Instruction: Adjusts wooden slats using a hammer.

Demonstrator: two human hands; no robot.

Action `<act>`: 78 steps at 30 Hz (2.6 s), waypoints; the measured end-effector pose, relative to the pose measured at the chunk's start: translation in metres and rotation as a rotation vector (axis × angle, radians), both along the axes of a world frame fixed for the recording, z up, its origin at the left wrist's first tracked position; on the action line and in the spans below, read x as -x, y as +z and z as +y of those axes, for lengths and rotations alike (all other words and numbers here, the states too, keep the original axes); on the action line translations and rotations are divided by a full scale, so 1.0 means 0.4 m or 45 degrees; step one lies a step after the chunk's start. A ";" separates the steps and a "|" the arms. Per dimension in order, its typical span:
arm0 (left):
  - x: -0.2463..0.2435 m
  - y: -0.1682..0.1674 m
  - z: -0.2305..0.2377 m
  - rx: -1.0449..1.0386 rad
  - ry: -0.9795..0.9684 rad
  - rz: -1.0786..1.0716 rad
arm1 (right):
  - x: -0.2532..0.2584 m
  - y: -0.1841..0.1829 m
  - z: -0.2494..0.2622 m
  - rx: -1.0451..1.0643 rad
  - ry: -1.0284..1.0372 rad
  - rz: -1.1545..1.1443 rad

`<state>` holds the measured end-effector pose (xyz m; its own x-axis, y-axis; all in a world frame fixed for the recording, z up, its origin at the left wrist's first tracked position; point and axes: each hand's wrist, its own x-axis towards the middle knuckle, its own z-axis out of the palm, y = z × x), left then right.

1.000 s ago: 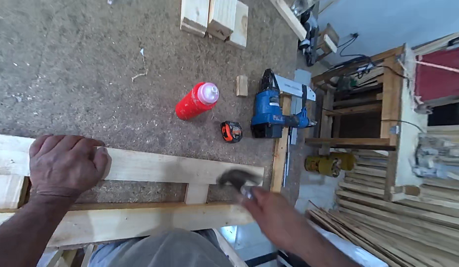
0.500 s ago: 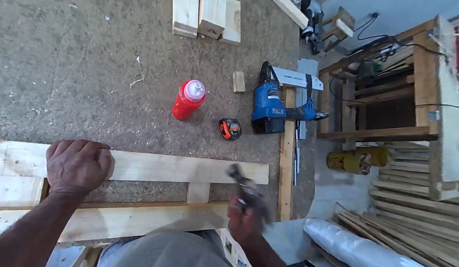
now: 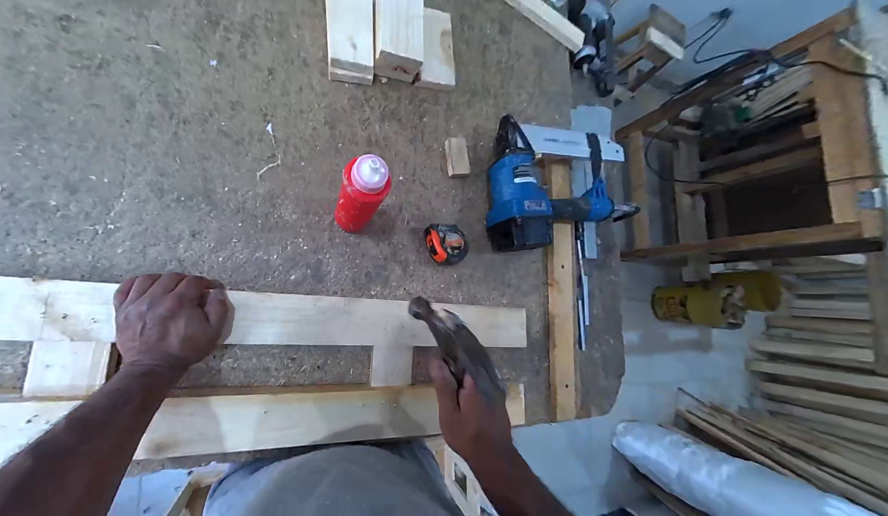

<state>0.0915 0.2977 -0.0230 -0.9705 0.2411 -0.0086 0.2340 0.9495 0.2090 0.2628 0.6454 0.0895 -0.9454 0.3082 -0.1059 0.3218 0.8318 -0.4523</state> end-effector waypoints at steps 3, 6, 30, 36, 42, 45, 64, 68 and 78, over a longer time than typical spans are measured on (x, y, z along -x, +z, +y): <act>0.008 0.005 0.009 0.006 -0.006 0.005 | -0.001 -0.033 0.002 0.067 -0.061 -0.488; 0.025 0.020 0.011 -0.003 -0.013 -0.015 | 0.076 0.060 0.024 0.213 -0.165 -0.813; -0.147 -0.015 0.133 -0.249 -0.108 -0.103 | 0.134 0.193 -0.097 0.072 0.171 -1.513; -0.144 -0.019 0.144 -0.196 -0.075 -0.118 | 0.139 0.302 -0.109 0.030 0.197 -0.207; -0.146 -0.023 0.145 -0.212 -0.060 -0.088 | 0.099 0.169 -0.074 0.140 0.158 -1.445; -0.151 -0.024 0.143 -0.200 -0.046 -0.101 | 0.159 0.275 -0.072 0.114 0.177 -1.274; -0.156 -0.026 0.141 -0.228 -0.038 -0.033 | 0.063 0.166 -0.010 0.144 0.041 -0.890; -0.157 -0.025 0.143 -0.228 -0.035 -0.010 | 0.134 0.235 0.006 0.160 0.108 -1.540; -0.157 -0.028 0.144 -0.218 -0.051 -0.015 | 0.026 0.158 -0.004 0.090 0.088 -1.528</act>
